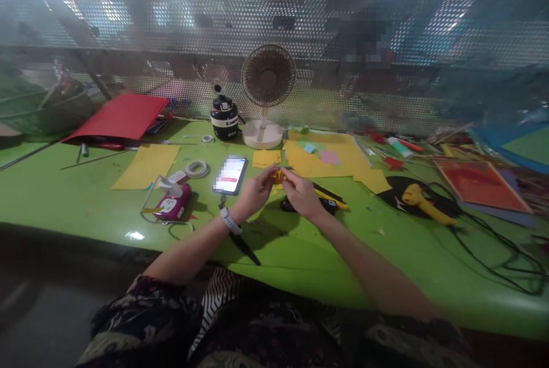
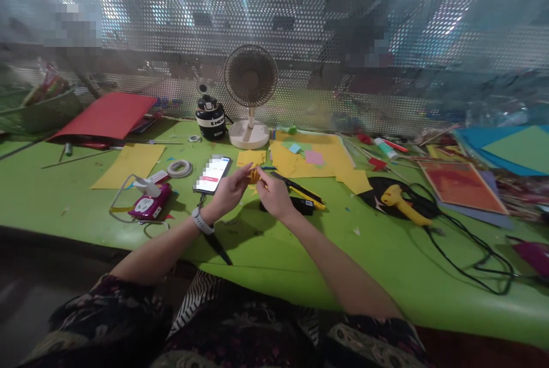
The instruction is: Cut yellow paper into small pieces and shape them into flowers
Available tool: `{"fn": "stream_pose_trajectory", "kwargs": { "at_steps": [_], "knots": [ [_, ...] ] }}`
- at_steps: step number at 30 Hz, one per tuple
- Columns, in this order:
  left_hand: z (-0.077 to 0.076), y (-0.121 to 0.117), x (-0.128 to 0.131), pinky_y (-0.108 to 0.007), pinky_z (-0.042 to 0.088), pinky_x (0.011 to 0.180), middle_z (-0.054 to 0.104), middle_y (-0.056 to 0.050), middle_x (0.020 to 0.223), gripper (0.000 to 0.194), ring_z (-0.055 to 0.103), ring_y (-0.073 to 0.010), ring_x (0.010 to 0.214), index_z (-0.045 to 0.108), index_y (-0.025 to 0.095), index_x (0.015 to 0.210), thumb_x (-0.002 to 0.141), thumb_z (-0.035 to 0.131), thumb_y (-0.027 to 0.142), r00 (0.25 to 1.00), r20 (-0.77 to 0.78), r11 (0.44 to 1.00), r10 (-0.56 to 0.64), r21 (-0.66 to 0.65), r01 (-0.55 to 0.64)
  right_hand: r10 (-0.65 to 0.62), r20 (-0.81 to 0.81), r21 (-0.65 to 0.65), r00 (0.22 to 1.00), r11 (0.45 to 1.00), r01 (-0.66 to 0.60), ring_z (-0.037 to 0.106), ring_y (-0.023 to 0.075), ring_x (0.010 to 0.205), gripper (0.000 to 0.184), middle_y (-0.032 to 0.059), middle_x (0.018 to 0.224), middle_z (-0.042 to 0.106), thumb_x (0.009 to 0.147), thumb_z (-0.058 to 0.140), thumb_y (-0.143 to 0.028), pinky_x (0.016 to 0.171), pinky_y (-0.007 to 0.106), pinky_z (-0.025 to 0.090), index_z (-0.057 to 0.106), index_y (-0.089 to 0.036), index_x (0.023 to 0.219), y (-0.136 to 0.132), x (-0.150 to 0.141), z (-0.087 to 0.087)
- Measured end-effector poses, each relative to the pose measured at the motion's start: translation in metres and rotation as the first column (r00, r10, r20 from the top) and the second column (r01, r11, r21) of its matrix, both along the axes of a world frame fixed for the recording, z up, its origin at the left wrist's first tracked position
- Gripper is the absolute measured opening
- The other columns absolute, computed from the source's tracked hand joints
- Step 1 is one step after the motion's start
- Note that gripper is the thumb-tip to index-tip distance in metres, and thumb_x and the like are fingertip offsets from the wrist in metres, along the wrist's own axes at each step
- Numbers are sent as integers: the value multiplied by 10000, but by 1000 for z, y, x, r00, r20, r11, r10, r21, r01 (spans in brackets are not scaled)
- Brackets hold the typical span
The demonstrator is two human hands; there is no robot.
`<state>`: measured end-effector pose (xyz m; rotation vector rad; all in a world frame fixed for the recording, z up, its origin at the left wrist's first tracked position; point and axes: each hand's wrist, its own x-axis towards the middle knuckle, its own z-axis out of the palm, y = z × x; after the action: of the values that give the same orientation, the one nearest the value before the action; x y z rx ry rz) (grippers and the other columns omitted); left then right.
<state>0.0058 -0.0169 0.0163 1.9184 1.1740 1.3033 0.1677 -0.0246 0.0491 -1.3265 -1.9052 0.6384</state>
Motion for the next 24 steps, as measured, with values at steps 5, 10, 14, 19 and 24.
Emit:
{"fn": "stream_pose_trajectory", "kwargs": {
  "at_steps": [5, 10, 14, 19, 24],
  "knots": [
    [0, 7, -6, -375, 576, 864, 746, -130, 1069, 309, 712, -243, 966, 670, 153, 1175, 934, 540, 295, 997, -1, 995, 74, 62, -73, 16, -73, 28, 997, 1000, -14, 665, 242, 1094, 504, 109, 1237, 695, 823, 431, -201, 977, 357, 505, 663, -108, 1261, 4, 4, -3],
    [1, 8, -5, -331, 562, 846, 749, -105, 1030, 280, 701, -219, 967, 666, 160, 1149, 920, 553, 274, 995, 46, 993, 85, 73, -88, 18, -73, 55, 997, 998, -14, 694, 225, 925, 364, 83, 1041, 754, 812, 515, -247, 864, 342, 533, 713, -155, 1103, 4, 3, -1],
    [4, 5, -4, -284, 542, 753, 746, -112, 1008, 275, 698, -195, 865, 670, 138, 1124, 900, 549, 241, 997, 30, 998, 69, 1, -69, -19, -21, 93, 1000, 995, 20, 670, 205, 730, 254, 61, 837, 750, 851, 521, -311, 720, 320, 522, 722, -177, 931, 4, 3, -1],
    [9, 3, -6, -234, 403, 558, 695, -47, 709, 203, 581, -143, 602, 687, 145, 829, 891, 545, 275, 981, -189, 997, 52, -38, -60, -44, 87, 174, 995, 984, 29, 678, 212, 768, 209, 65, 882, 752, 871, 521, -264, 722, 314, 502, 706, -198, 943, 6, 5, -7],
    [8, -1, -5, -251, 311, 531, 637, -42, 637, 263, 486, -135, 535, 650, 154, 766, 923, 501, 304, 942, -324, 996, 91, 7, -93, -61, 296, 284, 953, 958, -26, 681, 231, 816, 195, 91, 908, 744, 902, 502, -203, 712, 303, 468, 693, -192, 937, 4, 3, -11]
  ]
}}
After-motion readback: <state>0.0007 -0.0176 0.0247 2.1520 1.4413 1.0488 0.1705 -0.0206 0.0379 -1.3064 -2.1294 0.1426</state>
